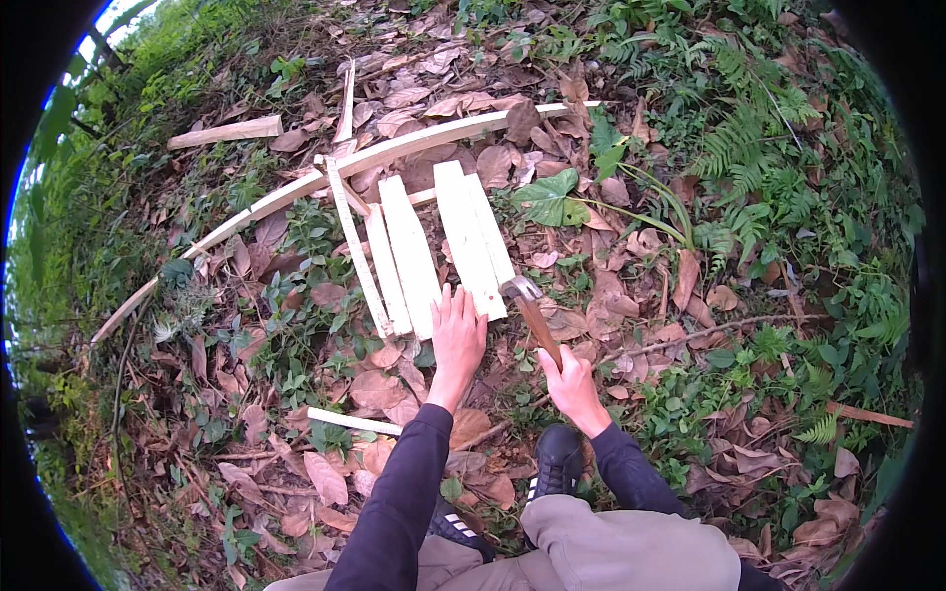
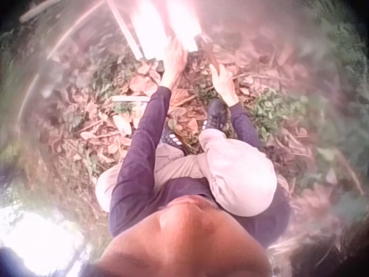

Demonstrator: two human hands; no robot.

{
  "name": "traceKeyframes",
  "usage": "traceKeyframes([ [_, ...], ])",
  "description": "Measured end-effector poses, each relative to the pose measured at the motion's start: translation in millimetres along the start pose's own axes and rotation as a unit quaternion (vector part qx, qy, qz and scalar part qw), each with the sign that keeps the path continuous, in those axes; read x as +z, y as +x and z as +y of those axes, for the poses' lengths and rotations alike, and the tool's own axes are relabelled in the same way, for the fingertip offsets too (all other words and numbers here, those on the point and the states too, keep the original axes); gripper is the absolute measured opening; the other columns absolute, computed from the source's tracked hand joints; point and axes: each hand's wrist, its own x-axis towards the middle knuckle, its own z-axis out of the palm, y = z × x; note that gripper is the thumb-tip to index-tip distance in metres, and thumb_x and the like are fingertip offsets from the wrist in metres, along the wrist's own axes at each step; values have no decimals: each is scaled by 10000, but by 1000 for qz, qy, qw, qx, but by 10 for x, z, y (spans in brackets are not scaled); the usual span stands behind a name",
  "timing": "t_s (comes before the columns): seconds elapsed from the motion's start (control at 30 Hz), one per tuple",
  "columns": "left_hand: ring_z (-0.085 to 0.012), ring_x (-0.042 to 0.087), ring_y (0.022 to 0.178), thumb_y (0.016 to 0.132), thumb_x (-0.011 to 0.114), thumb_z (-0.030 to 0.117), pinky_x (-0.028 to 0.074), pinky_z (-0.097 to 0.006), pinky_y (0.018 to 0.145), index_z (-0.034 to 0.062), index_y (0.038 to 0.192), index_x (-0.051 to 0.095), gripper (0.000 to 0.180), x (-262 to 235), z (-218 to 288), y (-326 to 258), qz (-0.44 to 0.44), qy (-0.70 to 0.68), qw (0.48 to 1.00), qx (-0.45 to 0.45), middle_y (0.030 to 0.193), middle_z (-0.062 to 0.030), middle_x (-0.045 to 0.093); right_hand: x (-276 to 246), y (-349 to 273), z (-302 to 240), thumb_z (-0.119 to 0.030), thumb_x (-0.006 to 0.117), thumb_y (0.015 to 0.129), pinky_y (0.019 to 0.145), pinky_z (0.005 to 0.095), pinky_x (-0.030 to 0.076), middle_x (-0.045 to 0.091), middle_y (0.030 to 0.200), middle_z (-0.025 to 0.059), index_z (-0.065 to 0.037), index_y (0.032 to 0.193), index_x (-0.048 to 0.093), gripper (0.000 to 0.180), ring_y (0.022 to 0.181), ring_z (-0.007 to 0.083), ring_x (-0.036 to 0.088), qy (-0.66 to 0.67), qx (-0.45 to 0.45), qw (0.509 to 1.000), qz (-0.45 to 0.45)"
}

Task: The person sits on the ground in a forest and uses a hammer to drive nails into a small wooden frame structure. The person repeatedly positions the frame, hammers nails into the joints, and adjusts the wood pieces to assemble the structure.

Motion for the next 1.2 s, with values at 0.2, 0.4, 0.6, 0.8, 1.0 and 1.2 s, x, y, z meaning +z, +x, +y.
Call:
traceKeyframes([
  [0.2,-360,430,1395,929,616,238,299,-535,1189,-40,1381,513,541,-43,193,-189,-82,32,991,103,1427,-195,515,5,-40,-21,-311,606,1023,521,481,470,610,624,234,33,980,603,347,609,430,660,22,29,999,-3],
  [0.4,-402,359,1455,891,583,200,262,-577,1192,-58,1495,394,683,-97,404,-216,-133,66,985,90,1531,-220,412,-109,-62,74,-373,590,1028,518,486,478,598,624,254,36,995,618,411,582,394,673,6,18,999,35],
  [0.6,-392,361,1449,886,605,202,326,-568,1155,-44,1470,429,657,100,473,-230,-173,80,978,83,1519,-210,428,-10,-160,283,-367,579,1041,517,442,453,584,586,182,46,979,618,419,525,264,633,46,36,997,42],
  [0.8,-342,451,1338,844,653,179,404,-533,1046,-17,1350,536,554,-323,573,-29,-202,19,978,40,1357,-165,527,49,-264,101,-382,595,1029,534,447,472,593,586,221,55,987,621,440,540,312,660,48,8,998,38],
  [1.0,-333,438,1331,860,656,197,408,-542,1009,6,1344,547,532,-45,489,-170,-141,59,988,7,1331,-158,528,172,-262,56,-383,581,1026,552,475,501,622,633,247,38,1060,651,428,628,391,694,65,-6,998,22],
  [1.2,-354,341,1436,912,615,230,415,-561,1032,8,1487,420,647,-10,722,-176,-202,81,976,-33,1460,-193,439,175,-239,133,-402,600,1017,566,448,485,626,643,231,45,1048,652,451,590,325,677,62,8,998,18],
])
